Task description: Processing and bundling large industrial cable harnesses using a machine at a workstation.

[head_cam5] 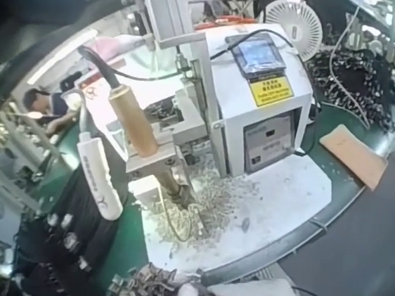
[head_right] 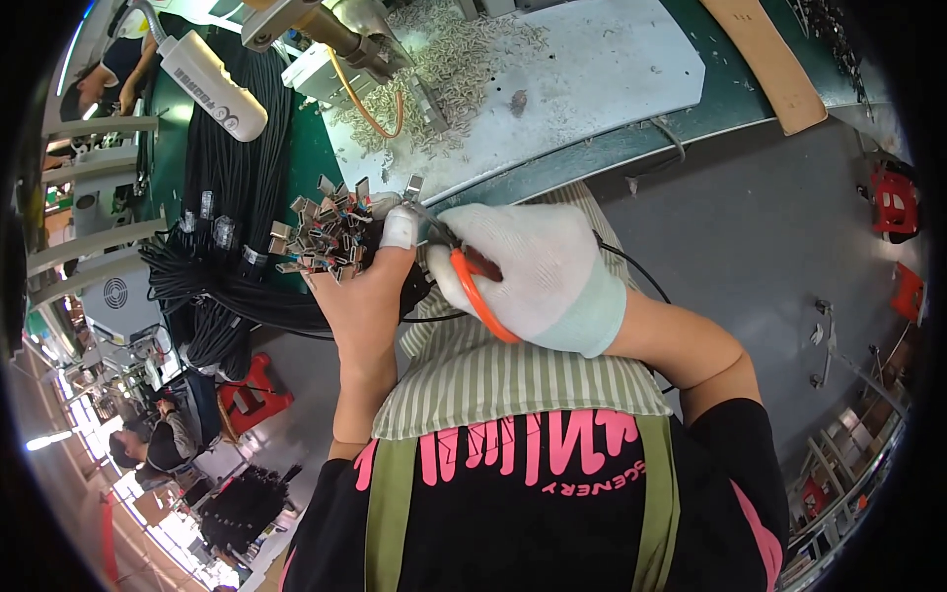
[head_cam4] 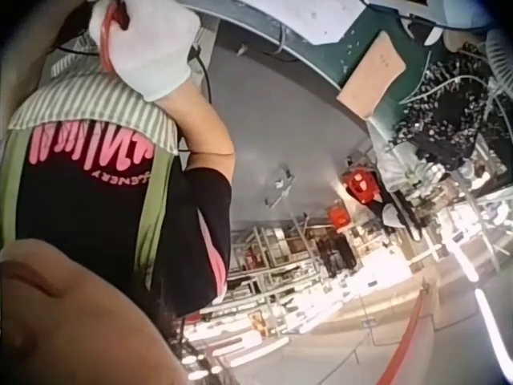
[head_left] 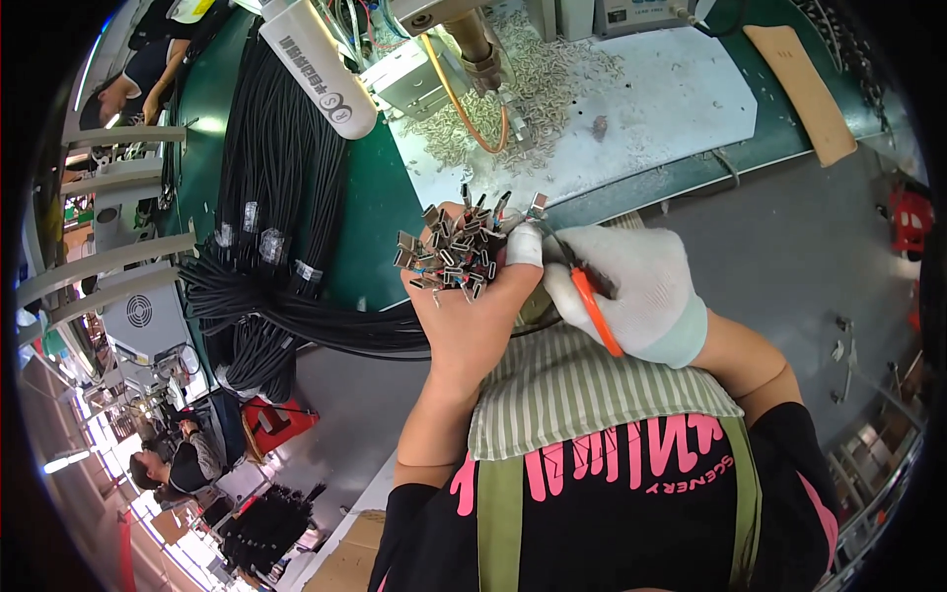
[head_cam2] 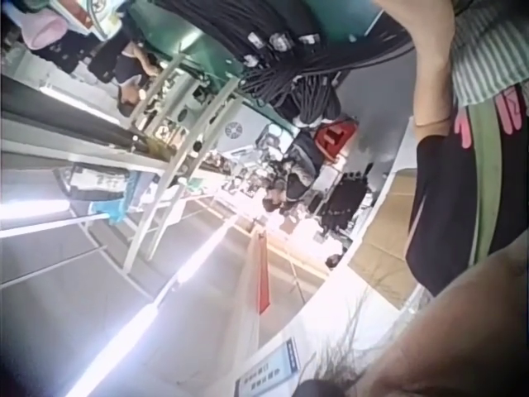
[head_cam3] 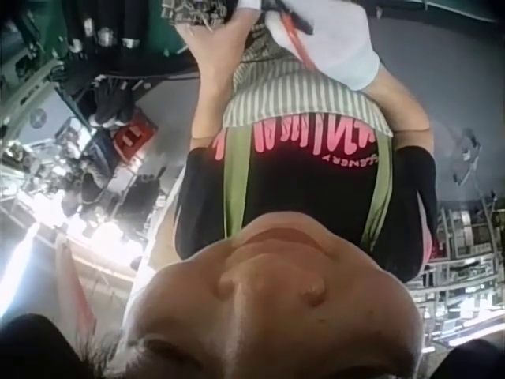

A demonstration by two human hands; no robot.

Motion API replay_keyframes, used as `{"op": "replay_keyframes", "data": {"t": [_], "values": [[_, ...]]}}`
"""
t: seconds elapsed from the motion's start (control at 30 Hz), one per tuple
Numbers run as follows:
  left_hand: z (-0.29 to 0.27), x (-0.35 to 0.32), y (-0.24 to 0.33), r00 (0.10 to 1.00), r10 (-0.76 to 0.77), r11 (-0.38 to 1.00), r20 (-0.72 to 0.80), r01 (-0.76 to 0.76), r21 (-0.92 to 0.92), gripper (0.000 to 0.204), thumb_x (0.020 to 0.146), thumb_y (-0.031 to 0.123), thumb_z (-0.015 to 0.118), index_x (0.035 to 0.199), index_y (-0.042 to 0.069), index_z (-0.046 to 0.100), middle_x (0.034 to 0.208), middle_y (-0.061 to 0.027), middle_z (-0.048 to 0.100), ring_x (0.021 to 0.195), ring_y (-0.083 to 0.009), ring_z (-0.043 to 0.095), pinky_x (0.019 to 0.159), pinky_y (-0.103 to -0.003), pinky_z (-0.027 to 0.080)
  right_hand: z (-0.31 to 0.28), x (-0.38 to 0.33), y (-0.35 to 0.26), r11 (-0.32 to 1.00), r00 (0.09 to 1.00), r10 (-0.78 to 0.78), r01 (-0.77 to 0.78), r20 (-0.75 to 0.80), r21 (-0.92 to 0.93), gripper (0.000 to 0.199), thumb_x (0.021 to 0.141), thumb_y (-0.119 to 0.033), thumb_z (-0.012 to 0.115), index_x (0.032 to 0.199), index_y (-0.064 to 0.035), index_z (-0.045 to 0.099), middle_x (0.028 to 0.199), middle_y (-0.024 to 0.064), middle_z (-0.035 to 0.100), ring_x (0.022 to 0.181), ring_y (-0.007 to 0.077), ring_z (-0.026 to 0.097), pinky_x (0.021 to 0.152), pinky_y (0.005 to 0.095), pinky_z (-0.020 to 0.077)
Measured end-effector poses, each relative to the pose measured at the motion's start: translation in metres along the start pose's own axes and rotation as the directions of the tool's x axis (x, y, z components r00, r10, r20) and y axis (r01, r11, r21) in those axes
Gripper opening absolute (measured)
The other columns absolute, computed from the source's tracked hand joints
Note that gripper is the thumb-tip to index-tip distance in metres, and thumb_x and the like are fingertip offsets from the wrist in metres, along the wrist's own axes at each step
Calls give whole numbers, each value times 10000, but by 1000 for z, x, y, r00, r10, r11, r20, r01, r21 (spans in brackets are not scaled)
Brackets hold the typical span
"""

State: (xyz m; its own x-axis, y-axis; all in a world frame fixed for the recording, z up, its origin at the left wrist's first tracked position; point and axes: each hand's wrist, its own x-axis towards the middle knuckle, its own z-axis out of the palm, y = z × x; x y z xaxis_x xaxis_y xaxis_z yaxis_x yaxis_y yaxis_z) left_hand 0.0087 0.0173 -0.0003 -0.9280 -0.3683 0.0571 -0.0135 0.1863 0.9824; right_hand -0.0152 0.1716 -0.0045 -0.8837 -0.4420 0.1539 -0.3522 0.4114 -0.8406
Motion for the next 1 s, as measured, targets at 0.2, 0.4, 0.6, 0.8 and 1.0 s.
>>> {"op": "replay_keyframes", "data": {"t": [0.2, 0.4, 0.6, 0.8, 1.0], "values": [[6, -3, 0, 994, -110, 990, 25, 112, -91, 195, 703, -30, 729, 803, 8, 565, 741, 23, 576, 652, -41, 501, 580, -194, 424, 0, 3, 9, 995, 995, -83, 80, -59, -55, 137, 771, -122, 662, 875, -36, 644, 619, 118, 557, 505, 234, 545, 497, 310, 436], [-2, 11, 3, 935, -328, 918, 135, 350, -188, 176, 733, -4, 727, 845, 0, 591, 786, 10, 605, 705, -53, 542, 622, -223, 461, -9, 14, 0, 783, 847, 335, -494, 412, 378, 135, 808, -145, 636, 884, -33, 639, 636, 128, 576, 509, 217, 552, 518, 321, 449], [-32, 1, -8, 955, -279, 941, 102, 293, -168, 144, 768, 67, 715, 853, 10, 614, 798, 11, 614, 734, -47, 546, 631, -243, 469, -5, 4, -9, 983, 980, 93, -119, 177, 141, 103, 854, -132, 581, 868, -46, 636, 681, 101, 589, 604, 177, 594, 583, 309, 468], [-23, -29, -21, 772, 86, 989, 630, -144, 42, 376, 586, 125, 739, 895, -30, 591, 730, -133, 620, 677, -298, 622, 638, -374, 491, -16, 6, -27, 939, 942, -335, 336, -25, 75, 247, 820, -59, 521, 1000, 107, 551, 945, 214, 637, 910, 286, 640, 857, 374, 489], [-16, -41, -38, 859, 296, 955, 417, -270, -122, 321, 616, 137, 724, 863, -19, 593, 738, -138, 622, 689, -301, 607, 634, -376, 474, 23, 2, -16, 879, 929, -331, 240, 166, 411, 296, 845, -139, 516, 1005, 110, 533, 1032, 220, 613, 1023, 294, 601, 923, 386, 449]]}}
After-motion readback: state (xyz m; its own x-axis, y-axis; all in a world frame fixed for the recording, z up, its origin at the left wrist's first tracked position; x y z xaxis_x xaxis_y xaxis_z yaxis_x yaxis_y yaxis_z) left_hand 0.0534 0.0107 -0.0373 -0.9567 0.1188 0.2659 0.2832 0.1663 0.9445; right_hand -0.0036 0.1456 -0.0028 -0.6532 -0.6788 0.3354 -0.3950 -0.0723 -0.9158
